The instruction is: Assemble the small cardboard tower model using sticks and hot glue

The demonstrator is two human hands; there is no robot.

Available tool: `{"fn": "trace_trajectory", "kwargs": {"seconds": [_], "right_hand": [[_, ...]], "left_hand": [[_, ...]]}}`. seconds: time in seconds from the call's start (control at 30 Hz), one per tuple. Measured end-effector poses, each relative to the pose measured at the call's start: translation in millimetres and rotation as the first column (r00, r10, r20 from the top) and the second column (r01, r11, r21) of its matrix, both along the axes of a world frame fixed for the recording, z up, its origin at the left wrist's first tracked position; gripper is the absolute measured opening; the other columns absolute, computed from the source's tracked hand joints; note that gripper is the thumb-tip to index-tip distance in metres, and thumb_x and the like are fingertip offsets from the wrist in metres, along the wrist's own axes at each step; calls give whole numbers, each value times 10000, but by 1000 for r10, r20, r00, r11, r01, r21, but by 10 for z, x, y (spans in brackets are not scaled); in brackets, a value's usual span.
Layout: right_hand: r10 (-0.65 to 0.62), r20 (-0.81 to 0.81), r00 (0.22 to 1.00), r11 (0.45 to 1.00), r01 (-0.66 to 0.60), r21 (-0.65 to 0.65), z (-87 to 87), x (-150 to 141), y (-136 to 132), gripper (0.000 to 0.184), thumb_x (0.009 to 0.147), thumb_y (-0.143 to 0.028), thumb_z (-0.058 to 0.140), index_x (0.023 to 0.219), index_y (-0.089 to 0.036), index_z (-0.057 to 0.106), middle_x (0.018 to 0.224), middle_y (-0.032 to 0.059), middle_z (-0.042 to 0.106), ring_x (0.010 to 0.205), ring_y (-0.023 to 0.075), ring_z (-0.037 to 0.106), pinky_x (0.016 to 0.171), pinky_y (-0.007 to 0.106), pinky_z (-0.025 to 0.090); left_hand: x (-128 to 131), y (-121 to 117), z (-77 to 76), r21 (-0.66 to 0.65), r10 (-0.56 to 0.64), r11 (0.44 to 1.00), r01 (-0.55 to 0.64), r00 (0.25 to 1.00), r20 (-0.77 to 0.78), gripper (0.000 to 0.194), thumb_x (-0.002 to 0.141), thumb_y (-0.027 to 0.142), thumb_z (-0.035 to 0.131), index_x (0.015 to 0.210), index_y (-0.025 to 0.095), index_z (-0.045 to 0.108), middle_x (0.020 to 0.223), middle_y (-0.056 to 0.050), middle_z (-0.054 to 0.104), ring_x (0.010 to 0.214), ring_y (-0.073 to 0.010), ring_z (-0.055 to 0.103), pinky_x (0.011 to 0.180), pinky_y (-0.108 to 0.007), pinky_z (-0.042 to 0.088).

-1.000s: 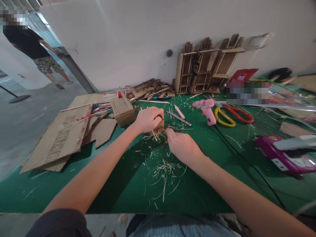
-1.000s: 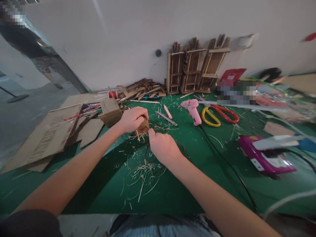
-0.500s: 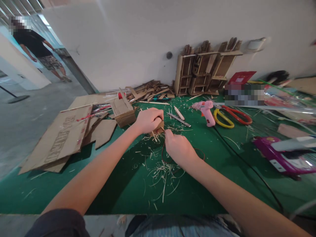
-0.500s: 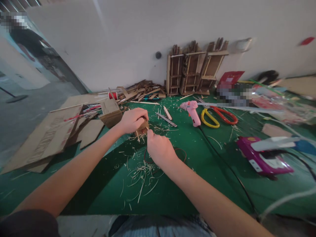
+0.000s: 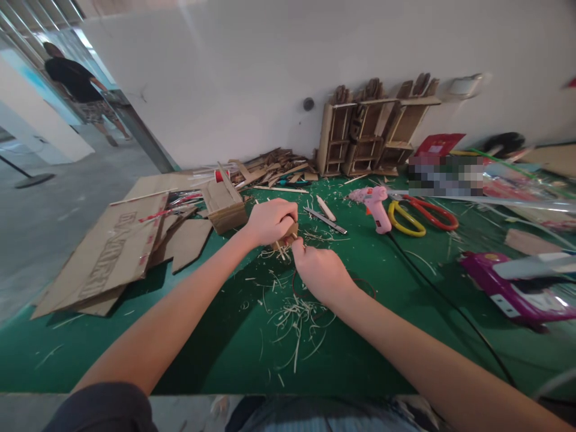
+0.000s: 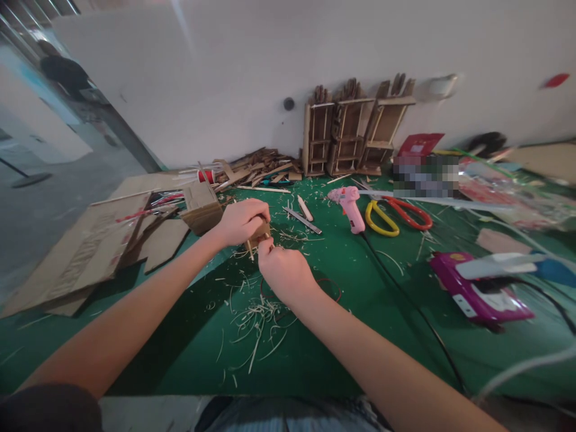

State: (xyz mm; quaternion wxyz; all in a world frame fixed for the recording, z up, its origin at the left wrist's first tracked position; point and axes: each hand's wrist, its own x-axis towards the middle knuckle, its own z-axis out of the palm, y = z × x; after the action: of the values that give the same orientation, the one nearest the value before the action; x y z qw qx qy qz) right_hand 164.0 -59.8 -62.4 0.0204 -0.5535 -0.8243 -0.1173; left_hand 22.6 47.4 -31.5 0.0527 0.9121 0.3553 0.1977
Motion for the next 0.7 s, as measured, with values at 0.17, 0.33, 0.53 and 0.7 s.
{"fn": "trace_trajectory", "kwargs": {"seconds": [0.17,0.33,0.53,0.7], "right_hand": [[22,23,999,999,-23,30,-13,-19,-1,413,866,-4,329,1237,12,509,729,135,681,582,182,662,473,246,432],[-65,-104,992,998,62,-32,-40,-3,47,373,872,-51,370,1213,-73,518,692,79,670,596,213,675,495,267,457],[-59,-98,993,998,57,-20,-46,-2,47,353,866,-45,375,1182,-78,529,696,82,670,600,227,682,492,274,468],[-34,-78,996,999,33,-12,-14,21,45,369,866,-45,380,1199,-69,537,706,86,673,594,228,682,485,280,470]], "left_hand": [[-6,-3,-9,3,5,1000,-5,1000,8,184,793,211,371,760,216,552,858,0,643,879,-188,584,763,-324,423],[-16,-1,-1,3,6,1000,-6,1000,5,199,795,216,366,769,218,563,873,-5,647,888,-192,587,778,-334,430],[-20,8,-8,-1,3,1000,-3,1000,13,198,807,219,366,771,219,560,883,-4,648,895,-191,585,794,-334,434],[-26,16,-11,-10,7,1000,-7,1000,13,183,804,218,376,779,221,557,883,6,646,899,-188,586,795,-330,430]]}}
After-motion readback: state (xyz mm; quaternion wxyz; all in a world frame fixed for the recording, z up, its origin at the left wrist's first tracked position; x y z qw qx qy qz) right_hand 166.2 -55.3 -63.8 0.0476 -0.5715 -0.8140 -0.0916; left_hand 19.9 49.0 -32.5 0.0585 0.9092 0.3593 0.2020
